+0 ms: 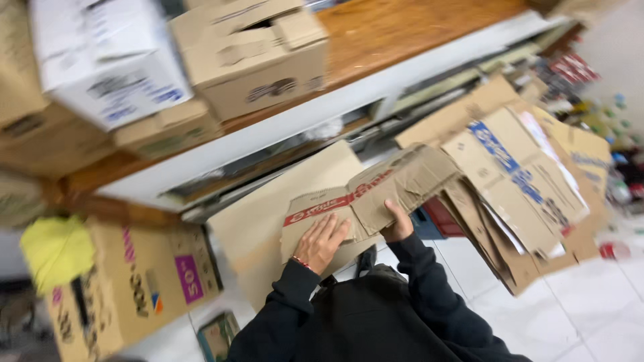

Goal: The person picks up, unfolds, refolds, and stacks various cardboard boxes on a shelf and floor.

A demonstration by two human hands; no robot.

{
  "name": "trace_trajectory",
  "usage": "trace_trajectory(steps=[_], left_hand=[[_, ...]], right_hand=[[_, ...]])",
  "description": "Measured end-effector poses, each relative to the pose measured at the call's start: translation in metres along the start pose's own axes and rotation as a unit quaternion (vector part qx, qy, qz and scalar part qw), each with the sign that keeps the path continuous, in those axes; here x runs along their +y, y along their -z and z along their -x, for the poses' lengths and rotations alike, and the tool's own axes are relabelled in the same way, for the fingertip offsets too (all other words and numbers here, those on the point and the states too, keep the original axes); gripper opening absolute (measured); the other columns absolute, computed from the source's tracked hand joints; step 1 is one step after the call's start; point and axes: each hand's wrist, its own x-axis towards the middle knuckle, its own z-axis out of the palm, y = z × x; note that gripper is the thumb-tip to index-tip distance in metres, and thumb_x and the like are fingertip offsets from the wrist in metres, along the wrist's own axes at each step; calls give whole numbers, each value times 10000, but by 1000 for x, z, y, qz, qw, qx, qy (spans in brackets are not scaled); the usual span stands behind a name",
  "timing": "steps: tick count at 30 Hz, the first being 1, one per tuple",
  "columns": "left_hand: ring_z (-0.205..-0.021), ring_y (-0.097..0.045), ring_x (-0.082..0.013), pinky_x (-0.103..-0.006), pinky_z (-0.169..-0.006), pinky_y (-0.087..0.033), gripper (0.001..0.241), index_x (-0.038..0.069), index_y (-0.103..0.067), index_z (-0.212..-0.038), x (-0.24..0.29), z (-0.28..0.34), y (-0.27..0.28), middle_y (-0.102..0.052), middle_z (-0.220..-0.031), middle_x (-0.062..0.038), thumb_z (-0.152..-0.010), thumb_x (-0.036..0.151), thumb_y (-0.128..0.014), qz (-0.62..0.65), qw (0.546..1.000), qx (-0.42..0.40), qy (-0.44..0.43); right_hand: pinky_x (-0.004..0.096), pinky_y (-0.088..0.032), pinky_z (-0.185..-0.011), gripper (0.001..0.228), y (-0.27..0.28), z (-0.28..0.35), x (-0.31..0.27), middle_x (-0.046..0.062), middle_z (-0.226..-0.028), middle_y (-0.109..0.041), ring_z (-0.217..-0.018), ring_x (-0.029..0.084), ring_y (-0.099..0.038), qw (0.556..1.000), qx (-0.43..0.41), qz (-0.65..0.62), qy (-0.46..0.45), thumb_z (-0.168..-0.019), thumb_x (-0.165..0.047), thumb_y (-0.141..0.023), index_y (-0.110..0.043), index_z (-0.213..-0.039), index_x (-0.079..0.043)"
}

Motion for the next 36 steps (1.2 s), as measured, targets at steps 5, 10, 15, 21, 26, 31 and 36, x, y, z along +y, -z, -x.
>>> trace_trajectory(steps=[5, 10, 15, 21, 26, 31, 36], left_hand=[[-1426, -876, -400, -609, -1186, -725, 436, 239, -800, -1699, 17, -54, 4, -859, -1586, -221, -1278, 328, -725, 41, 998, 39, -30], [-1636, -749, -495, -584, -1277, -688, 567, 158, -751, -1766, 77, -89, 44, -590, -1877, -335, -1242, 363, -818, 91, 990, 106, 14], [-1833, -552, -455, -602, -1222, -689, 648, 168, -672, -1831, 75, -5, -2, -165, -2133, -269, -1232, 407, -739, 190, 958, -120, 179], [-1760, -668, -256, -498, -1239, -695, 575, 461, -677, -1819, 86, 88, -15, 65, -2200, 76, -1249, 517, -724, 197, 790, -460, 353], [-1953, -376, -230, -428, -1442, -572, 621, 507, -745, -1786, 99, 149, -26, -130, -2183, 58, -1185, 661, -774, 211, 760, -434, 436], [-1939, -414, -240, -447, -1446, -538, 599, 487, -744, -1774, 116, 151, -20, -212, -2158, -2, -1199, 655, -748, 183, 746, -455, 451], [-1866, -528, -97, -422, -1417, -550, 565, 581, -745, -1748, 132, 149, -23, -396, -2090, 179, -1191, 673, -708, 165, 736, -453, 475]], right_hand=[[903, -710, -979, 343, 39, -1, -28, 306, -1311, -898, -1166, 611, -917, 947, 264, -172, 69, -1098, -130, -885, -813, -1409, -5], [749, -627, -1319, 600, 34, 49, -177, 223, -1667, -841, -1481, 515, -823, 907, 246, -271, 207, -1030, -161, -757, -776, -1624, -84], [686, -502, -1508, 776, 60, 67, -286, 241, -1851, -721, -1738, 474, -654, 841, 149, -404, 328, -1054, -121, -746, -678, -1818, -9], [580, -787, -1080, 292, 210, 45, -237, 141, -1442, -959, -1344, 387, -921, 849, 351, -315, 238, -1105, -188, -818, -840, -1389, -123], [682, -635, -1352, 1072, 212, 38, -171, 366, -1911, -635, -1645, 556, -742, 869, 375, -321, -23, -1123, -390, -924, -389, -1965, 2], [605, -676, -1329, 846, 259, 9, -145, 331, -1821, -720, -1614, 473, -784, 861, 375, -341, -30, -1226, -401, -807, -472, -1863, 43], [599, -723, -1277, 627, 256, 2, -161, 279, -1707, -810, -1548, 480, -825, 851, 402, -338, -16, -1223, -371, -842, -572, -1635, 16]])
